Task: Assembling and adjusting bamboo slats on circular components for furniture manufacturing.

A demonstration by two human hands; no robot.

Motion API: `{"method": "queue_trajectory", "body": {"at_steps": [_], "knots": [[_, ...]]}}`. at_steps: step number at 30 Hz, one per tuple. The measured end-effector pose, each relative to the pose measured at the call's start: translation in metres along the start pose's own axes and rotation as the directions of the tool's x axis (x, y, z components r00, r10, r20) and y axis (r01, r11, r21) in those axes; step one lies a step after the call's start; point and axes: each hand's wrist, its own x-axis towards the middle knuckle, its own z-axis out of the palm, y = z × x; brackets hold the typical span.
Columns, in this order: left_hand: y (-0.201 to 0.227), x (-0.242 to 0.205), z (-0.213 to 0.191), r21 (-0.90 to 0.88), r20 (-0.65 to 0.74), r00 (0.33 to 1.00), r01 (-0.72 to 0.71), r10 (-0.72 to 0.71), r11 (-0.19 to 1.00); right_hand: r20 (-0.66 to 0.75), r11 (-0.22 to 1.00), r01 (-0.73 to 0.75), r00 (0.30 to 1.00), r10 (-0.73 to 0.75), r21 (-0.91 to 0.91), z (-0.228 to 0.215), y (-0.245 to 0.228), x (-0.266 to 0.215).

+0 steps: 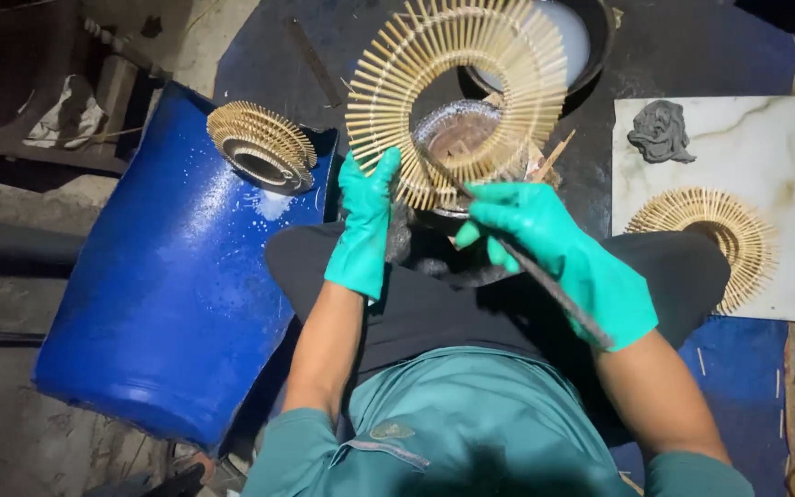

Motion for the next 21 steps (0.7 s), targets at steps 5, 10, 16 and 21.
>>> {"method": "queue_trajectory", "body": {"at_steps": [5, 10, 16, 21], "knots": [[0.008, 0.000, 0.000, 0.050, 0.018, 1.000, 0.003, -0.004, 0.999, 0.066, 0.996, -0.044, 0.997, 0.050, -0.078, -0.004, 0.006, 0.002], [0.012, 0.006, 0.004, 0.025, 0.064, 0.997, 0.030, -0.031, 0.999, 0.133, 0.986, -0.068, 0.987, 0.088, -0.150, -0.010, 0.001, 0.007], [0.046, -0.014, 0.022, 0.086, 0.186, 0.980, -0.093, 0.076, 0.992, 0.140, 0.999, 0.036, 0.990, -0.033, -0.014, -0.007, 0.001, 0.005], [0.006, -0.007, -0.003, 0.232, 0.032, 0.971, -0.240, 0.239, 0.943, 0.084, 0.996, -0.020, 0.996, 0.027, -0.084, 0.004, -0.012, 0.003]]}}
